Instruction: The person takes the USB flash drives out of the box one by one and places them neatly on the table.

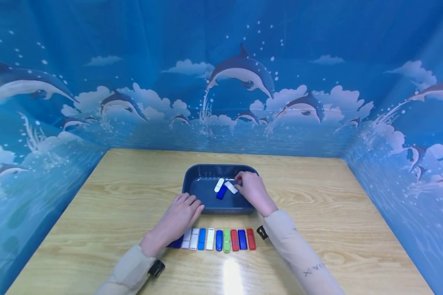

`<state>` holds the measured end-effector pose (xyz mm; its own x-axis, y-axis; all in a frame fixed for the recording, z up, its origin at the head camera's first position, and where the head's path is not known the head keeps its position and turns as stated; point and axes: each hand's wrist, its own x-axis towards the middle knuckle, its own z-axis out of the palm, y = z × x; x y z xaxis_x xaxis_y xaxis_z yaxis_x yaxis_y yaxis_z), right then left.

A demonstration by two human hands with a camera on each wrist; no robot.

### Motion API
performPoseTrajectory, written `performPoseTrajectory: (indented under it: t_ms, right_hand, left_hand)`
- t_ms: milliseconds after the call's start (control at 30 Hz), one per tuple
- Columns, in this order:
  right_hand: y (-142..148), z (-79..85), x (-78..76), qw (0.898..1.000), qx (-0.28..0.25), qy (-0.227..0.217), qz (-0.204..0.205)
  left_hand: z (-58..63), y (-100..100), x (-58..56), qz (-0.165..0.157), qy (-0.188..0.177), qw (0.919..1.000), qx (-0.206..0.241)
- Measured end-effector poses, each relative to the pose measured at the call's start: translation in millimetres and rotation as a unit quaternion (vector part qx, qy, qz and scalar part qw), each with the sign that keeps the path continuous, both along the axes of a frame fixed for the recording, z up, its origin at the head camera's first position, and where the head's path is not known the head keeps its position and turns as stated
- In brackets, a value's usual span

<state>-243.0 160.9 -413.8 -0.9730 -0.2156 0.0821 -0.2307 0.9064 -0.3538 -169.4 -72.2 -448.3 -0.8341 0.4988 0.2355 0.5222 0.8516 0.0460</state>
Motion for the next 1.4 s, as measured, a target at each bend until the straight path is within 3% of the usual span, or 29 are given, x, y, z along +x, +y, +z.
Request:
performPoseTrajectory:
  t_ms: [400, 1033, 1200, 1400]
  right_hand:
    - [-14, -17.6, -28.0, 0.994, 0.035, -0.094, -0.034]
    - [-9, -18.2, -31.3, 0.985, 0.029, -0.162, -0.055]
    - [-5, -20.1, -29.2, 0.984, -0.022, -0.166, -0.052]
    - [0, -15.2, -22.2, 0.976, -0.144, -0.156, -0.050]
  left_hand:
    - [1.3, 0, 0.2, -0.001, -0.001, 1.0000, -0.008]
    - [1.5, 0, 1.0, 0.001, -0.002, 1.0000, 0.005]
    - [0.9, 0, 0.9, 0.002, -0.001, 1.0000, -0.001]
    - [0.8, 0, 0.9, -0.002, 0.006, 1.0000, 0.003]
